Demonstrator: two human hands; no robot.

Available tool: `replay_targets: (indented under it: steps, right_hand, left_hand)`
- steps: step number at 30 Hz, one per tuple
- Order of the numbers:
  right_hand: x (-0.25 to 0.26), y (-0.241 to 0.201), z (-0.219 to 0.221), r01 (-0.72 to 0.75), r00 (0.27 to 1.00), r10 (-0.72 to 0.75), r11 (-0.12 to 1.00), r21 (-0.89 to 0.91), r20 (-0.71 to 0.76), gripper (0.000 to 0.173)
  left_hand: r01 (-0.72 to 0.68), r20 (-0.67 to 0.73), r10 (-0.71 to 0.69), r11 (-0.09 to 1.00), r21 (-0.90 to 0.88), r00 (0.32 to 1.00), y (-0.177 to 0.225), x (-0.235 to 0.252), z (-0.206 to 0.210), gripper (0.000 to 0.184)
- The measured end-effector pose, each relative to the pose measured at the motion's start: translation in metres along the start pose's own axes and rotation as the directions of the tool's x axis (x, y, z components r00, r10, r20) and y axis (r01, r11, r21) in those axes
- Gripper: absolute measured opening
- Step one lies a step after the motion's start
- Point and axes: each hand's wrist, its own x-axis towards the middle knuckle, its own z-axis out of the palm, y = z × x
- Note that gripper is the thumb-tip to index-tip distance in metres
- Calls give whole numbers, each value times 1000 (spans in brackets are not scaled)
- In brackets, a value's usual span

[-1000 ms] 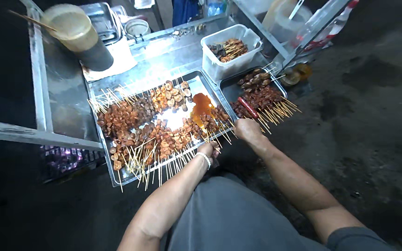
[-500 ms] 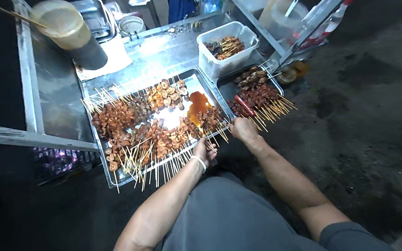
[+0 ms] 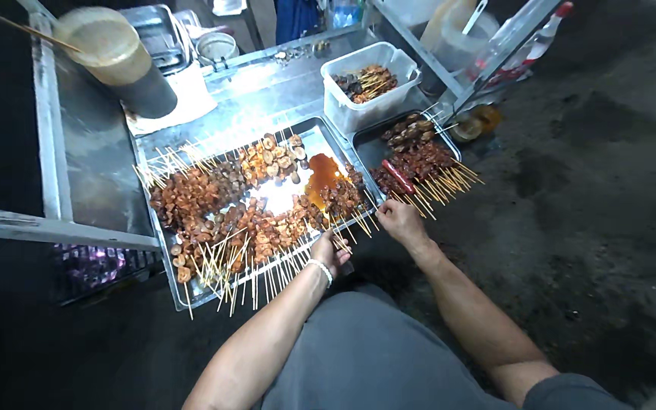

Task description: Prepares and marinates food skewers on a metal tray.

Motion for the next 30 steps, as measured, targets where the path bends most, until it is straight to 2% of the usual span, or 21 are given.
replay_targets:
  steps: [3,5,7,11,15,18,21,25,30]
  right_hand:
    - [-4,3,-1,60,997,-60,998,15,-51,19]
    - [-4,2,-2,44,998,-43,999,13,-45,19]
    - [-2,0,-2,-20,1000,20,1000,-19,3,18]
    - [8,-5,0,-150,967,188,966,-211,170,23]
    - [2,-34,8,-100,982,119,986,-134,144,31]
    - [1,-64,28,-40,957,70,993,-109,283,39]
    - [5,-85,50,-57,913,133,978,-201,387,42]
    - [12,-79,54,-86,916,139,984,-156,377,27]
    - [15,-68,55,-77,920,115,990,-115,374,38]
  left_hand:
    - [-2,-11,2,1000,-19,1000,0,0,0,47]
    - [-6,-22,5,1000,-29,1000,0,0,1,50]
    - [-13,-28,13,1000,-20,1000,-1,2,2,46]
    - [-15,-31,15,1000,5,999,-1,3,1,33]
    - [-25,-26,27,995,96,999,0,3,2,20]
    - [-27,-33,32,989,142,999,-1,4,4,18]
    - [0,-40,7,984,180,999,-2,5,4,20]
    - [16,-23,-11,979,201,1000,0,5,0,17]
    - [10,-20,-6,977,212,1000,3,2,2,20]
